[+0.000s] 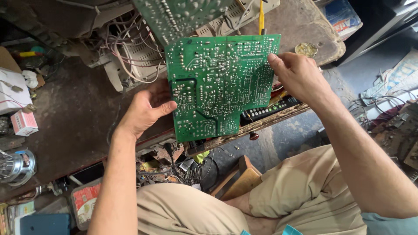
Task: The person uses a screwdriver to scrape and clean solder joints on a green circuit board, then brushes the board with a small brush. They handle wires and components on a cluttered workbench and place the board back into the device chassis.
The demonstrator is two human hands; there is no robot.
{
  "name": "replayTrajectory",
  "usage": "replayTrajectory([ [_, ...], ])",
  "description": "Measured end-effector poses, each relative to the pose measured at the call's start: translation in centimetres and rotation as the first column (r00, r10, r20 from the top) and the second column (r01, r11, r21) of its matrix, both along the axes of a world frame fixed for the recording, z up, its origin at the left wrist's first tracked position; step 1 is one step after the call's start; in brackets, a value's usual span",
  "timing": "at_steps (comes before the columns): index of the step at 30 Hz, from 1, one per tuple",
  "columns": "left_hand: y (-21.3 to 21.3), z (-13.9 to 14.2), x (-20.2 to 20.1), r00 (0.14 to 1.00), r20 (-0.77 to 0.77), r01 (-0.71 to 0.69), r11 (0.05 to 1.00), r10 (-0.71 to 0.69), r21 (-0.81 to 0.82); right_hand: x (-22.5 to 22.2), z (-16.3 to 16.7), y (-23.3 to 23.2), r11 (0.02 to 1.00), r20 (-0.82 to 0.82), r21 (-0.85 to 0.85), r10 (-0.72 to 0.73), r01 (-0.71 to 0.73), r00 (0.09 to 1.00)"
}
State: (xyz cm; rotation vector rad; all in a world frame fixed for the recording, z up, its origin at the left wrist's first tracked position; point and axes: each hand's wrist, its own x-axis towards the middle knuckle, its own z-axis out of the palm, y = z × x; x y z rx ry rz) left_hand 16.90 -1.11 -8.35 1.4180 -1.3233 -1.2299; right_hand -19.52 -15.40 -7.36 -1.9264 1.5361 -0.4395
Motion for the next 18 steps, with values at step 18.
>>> replayTrajectory([
  [18,9.2,4.0,-5.5,0.913,0.404,-0.005,0.987,-0.062,0.162,-9.3,1.1,12.9,0.980,0.226,-0.083,-0.157,0.179,0.961],
])
